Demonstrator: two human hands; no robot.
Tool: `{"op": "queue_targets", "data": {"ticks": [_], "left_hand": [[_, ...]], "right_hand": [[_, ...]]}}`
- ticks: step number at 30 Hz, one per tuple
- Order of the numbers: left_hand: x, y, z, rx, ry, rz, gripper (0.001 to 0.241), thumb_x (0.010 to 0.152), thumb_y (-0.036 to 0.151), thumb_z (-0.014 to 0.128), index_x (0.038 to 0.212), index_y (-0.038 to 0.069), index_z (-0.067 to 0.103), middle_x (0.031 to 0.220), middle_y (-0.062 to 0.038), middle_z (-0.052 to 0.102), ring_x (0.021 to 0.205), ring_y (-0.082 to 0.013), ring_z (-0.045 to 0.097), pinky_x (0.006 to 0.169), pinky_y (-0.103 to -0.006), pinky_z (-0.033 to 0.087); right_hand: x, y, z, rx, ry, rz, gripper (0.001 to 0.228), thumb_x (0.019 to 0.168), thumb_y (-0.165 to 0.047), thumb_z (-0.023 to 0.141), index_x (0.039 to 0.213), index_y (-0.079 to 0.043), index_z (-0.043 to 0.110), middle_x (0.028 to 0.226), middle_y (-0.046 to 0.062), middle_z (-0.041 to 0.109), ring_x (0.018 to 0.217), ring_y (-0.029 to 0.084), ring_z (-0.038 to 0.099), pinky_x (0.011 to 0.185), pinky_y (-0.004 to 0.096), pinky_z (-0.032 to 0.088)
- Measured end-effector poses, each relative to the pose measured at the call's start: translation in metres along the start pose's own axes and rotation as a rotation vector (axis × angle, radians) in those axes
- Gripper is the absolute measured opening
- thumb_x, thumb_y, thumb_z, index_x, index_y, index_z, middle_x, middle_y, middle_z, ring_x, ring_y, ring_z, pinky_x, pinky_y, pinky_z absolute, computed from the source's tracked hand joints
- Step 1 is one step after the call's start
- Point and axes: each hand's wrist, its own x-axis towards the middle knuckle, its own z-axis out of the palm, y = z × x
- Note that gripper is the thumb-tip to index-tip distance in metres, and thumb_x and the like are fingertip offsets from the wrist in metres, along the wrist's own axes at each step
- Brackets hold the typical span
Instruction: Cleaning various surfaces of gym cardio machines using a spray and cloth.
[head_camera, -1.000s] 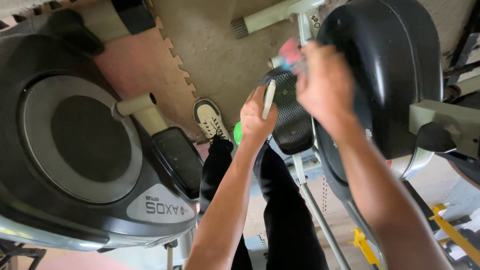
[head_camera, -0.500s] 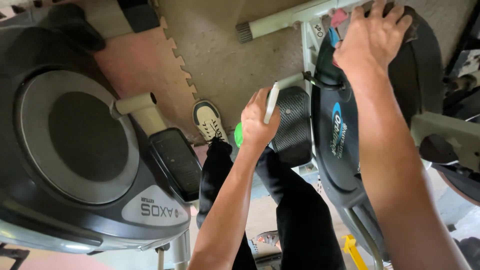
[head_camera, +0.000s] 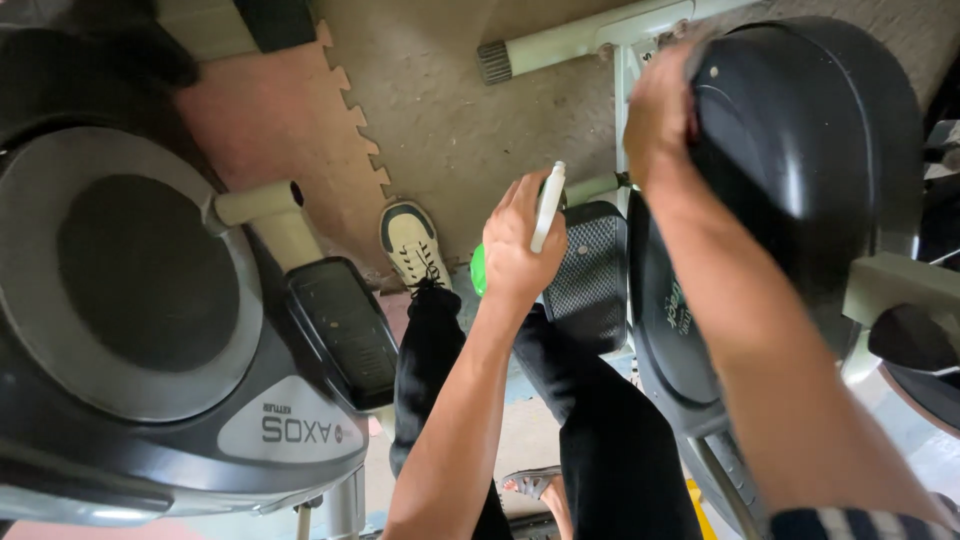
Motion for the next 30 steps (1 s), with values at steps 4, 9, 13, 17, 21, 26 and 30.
{"op": "queue_targets", "data": {"ticks": [4, 9, 13, 17, 21, 26, 30], "left_hand": [[-0.006, -0.015, 0.007, 0.019, 0.000, -0.032, 0.040, 0.082, 0.005, 0.060, 0.121, 0.007, 0.063, 0.100, -0.017, 0.068, 0.092, -0.0413, 0.067, 0.081, -0.0477, 0.055], [-0.008, -0.012, 0.011, 0.008, -0.012, -0.014, 0.040, 0.082, 0.006, 0.061, 0.122, 0.006, 0.063, 0.101, -0.018, 0.068, 0.093, -0.0426, 0.066, 0.082, -0.0487, 0.054], [-0.004, 0.003, 0.014, -0.033, -0.043, -0.021, 0.040, 0.083, 0.007, 0.062, 0.123, 0.006, 0.062, 0.104, -0.018, 0.069, 0.095, -0.0418, 0.067, 0.083, -0.0481, 0.054], [0.000, 0.014, 0.014, -0.047, -0.026, -0.011, 0.041, 0.082, 0.005, 0.061, 0.124, 0.006, 0.063, 0.105, -0.018, 0.069, 0.096, -0.0420, 0.067, 0.083, -0.0474, 0.054], [0.002, 0.010, 0.011, -0.033, -0.007, -0.021, 0.041, 0.083, 0.005, 0.061, 0.124, 0.006, 0.063, 0.103, -0.018, 0.068, 0.094, -0.0419, 0.067, 0.082, -0.0473, 0.054], [0.006, -0.009, 0.007, -0.025, -0.025, -0.053, 0.036, 0.084, 0.004, 0.060, 0.121, 0.006, 0.063, 0.102, -0.019, 0.068, 0.093, -0.0432, 0.066, 0.081, -0.0481, 0.054], [0.013, -0.017, -0.001, 0.014, -0.026, -0.055, 0.040, 0.082, 0.003, 0.059, 0.122, 0.005, 0.062, 0.100, -0.020, 0.067, 0.092, -0.0438, 0.065, 0.082, -0.0492, 0.054]], "right_hand": [[0.005, -0.049, 0.027, -0.049, -0.005, -0.315, 0.053, 0.100, -0.032, 0.045, 0.145, -0.007, 0.058, 0.151, 0.013, 0.054, 0.140, 0.037, 0.045, 0.116, 0.064, 0.018], [0.013, -0.017, 0.012, 0.270, -0.099, -0.248, 0.041, 0.105, -0.027, 0.046, 0.139, -0.013, 0.065, 0.150, 0.010, 0.057, 0.148, 0.038, 0.039, 0.123, 0.062, 0.007], [-0.012, 0.044, 0.008, 0.691, 0.233, 0.249, 0.033, 0.105, -0.017, 0.050, 0.123, -0.001, 0.072, 0.140, 0.022, 0.063, 0.148, 0.039, 0.038, 0.128, 0.056, 0.006], [-0.015, 0.004, 0.055, 0.414, 0.525, 0.558, 0.035, 0.113, -0.016, 0.047, 0.144, 0.000, 0.050, 0.157, 0.017, 0.053, 0.152, 0.030, 0.022, 0.132, 0.050, -0.006], [-0.013, -0.005, 0.019, 0.173, 0.357, 0.338, 0.055, 0.108, -0.031, 0.047, 0.156, -0.006, 0.042, 0.162, 0.011, 0.045, 0.155, 0.031, 0.029, 0.128, 0.050, 0.006], [0.040, -0.018, -0.007, 1.198, 0.309, 0.148, 0.047, 0.112, -0.025, 0.060, 0.148, 0.001, 0.047, 0.151, 0.024, 0.050, 0.149, 0.044, 0.040, 0.128, 0.057, 0.023], [0.100, -0.059, 0.012, 1.448, 0.653, 0.308, 0.052, 0.105, -0.020, 0.068, 0.149, -0.001, 0.047, 0.152, 0.026, 0.046, 0.138, 0.048, 0.041, 0.108, 0.065, 0.028]]}}
